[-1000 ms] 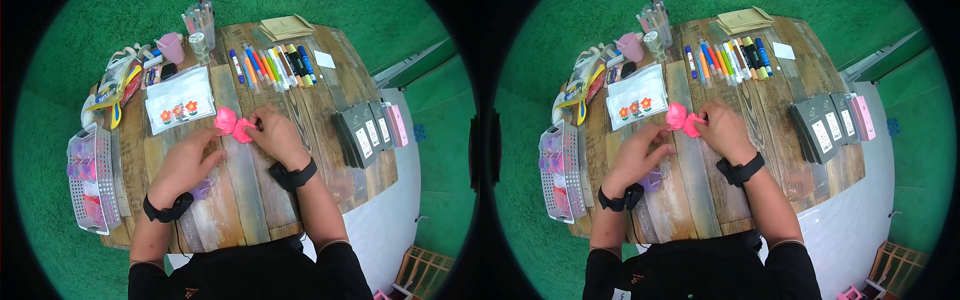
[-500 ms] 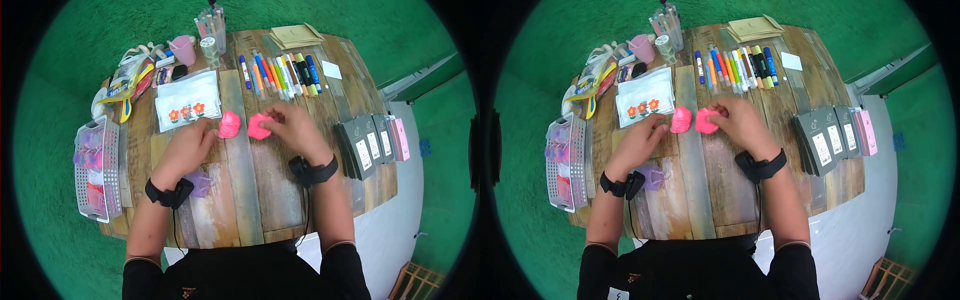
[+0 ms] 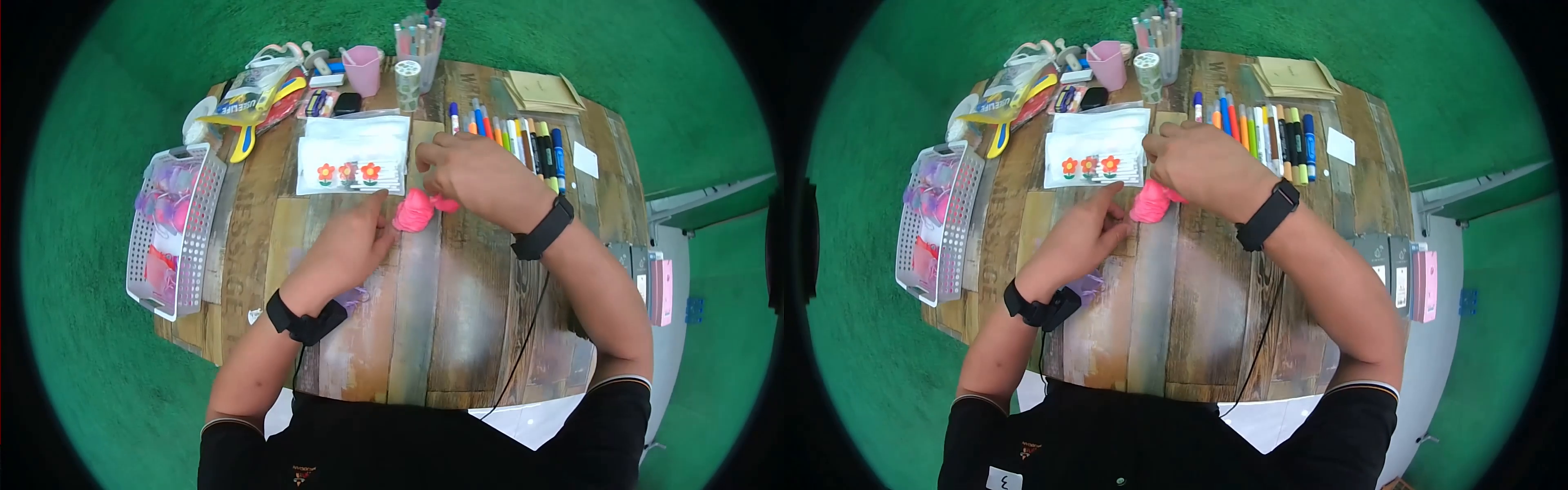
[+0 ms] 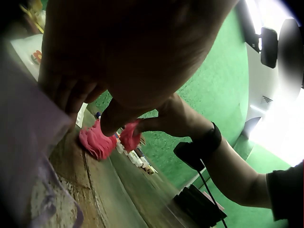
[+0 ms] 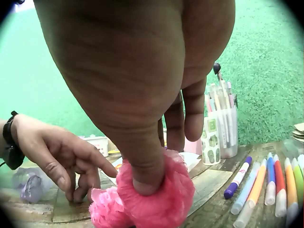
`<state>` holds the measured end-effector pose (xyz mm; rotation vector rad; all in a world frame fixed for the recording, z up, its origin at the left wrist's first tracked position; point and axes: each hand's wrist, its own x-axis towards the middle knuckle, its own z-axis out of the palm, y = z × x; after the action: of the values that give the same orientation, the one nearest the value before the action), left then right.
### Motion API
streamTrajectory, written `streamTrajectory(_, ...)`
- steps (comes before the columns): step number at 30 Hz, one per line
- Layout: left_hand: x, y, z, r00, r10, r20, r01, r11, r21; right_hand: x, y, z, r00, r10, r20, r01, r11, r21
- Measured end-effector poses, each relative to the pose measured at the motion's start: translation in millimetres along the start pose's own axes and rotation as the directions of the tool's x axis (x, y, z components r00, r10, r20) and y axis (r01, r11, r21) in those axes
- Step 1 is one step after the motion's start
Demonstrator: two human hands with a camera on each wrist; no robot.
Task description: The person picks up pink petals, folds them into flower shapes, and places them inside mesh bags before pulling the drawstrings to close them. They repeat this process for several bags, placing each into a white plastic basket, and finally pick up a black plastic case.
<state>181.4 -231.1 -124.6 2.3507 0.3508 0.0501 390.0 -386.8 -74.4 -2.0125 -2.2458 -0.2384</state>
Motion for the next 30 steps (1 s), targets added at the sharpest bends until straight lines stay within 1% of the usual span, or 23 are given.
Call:
streamTrajectory(1, -1, -3, 3, 1.000, 0.009, -0.010, -0.010, 1.000, -0.016, 5, 1, 7, 1.000, -0.029, 0.012, 0.030, 0.999, -0.039)
streamTrajectory(4, -2, -1, 4, 0.999, 0.026, -0.020, -0.026, 1.000, 0.012, 14, 0, 16, 0.994, -0.109, 0.031, 0.111, 0.990, -0.082)
streamTrajectory(7, 2, 4, 9, 0.997, 0.043, -0.062, -0.035, 0.992, 0.124, 16, 4, 20, 0.983, -0.173, 0.060, 0.177, 0.982, -0.069)
streamTrajectory(10, 9, 0, 15, 0.995, 0.060, -0.076, -0.050, 0.990, 0.129, 14, 5, 30, 0.986, -0.161, 0.032, 0.162, 0.986, -0.024)
streamTrajectory(13, 16, -10, 25, 0.976, 0.135, -0.172, -0.102, 0.977, 0.190, 13, 4, 23, 0.982, -0.173, 0.075, 0.174, 0.985, -0.007)
streamTrajectory(16, 19, -9, 22, 0.984, 0.104, -0.142, -0.081, 0.984, 0.159, 13, 4, 24, 0.980, -0.183, 0.073, 0.180, 0.982, 0.052)
streamTrajectory(19, 22, -12, 23, 0.979, 0.100, -0.179, -0.071, 0.984, 0.160, 16, 6, 30, 0.974, -0.224, -0.015, 0.224, 0.971, 0.077)
streamTrajectory(25, 24, -18, 20, 0.975, 0.066, -0.213, -0.051, 0.996, 0.076, 22, 7, 37, 0.977, -0.211, -0.015, 0.210, 0.956, 0.207)
streamTrajectory(28, 24, -19, 19, 0.977, 0.061, -0.206, -0.048, 0.997, 0.066, 24, 6, 38, 0.975, -0.215, -0.052, 0.221, 0.939, 0.262)
streamTrajectory(30, 25, -20, 19, 0.977, 0.060, -0.207, -0.047, 0.997, 0.066, 25, 5, 38, 0.981, -0.196, 0.011, 0.186, 0.946, 0.267)
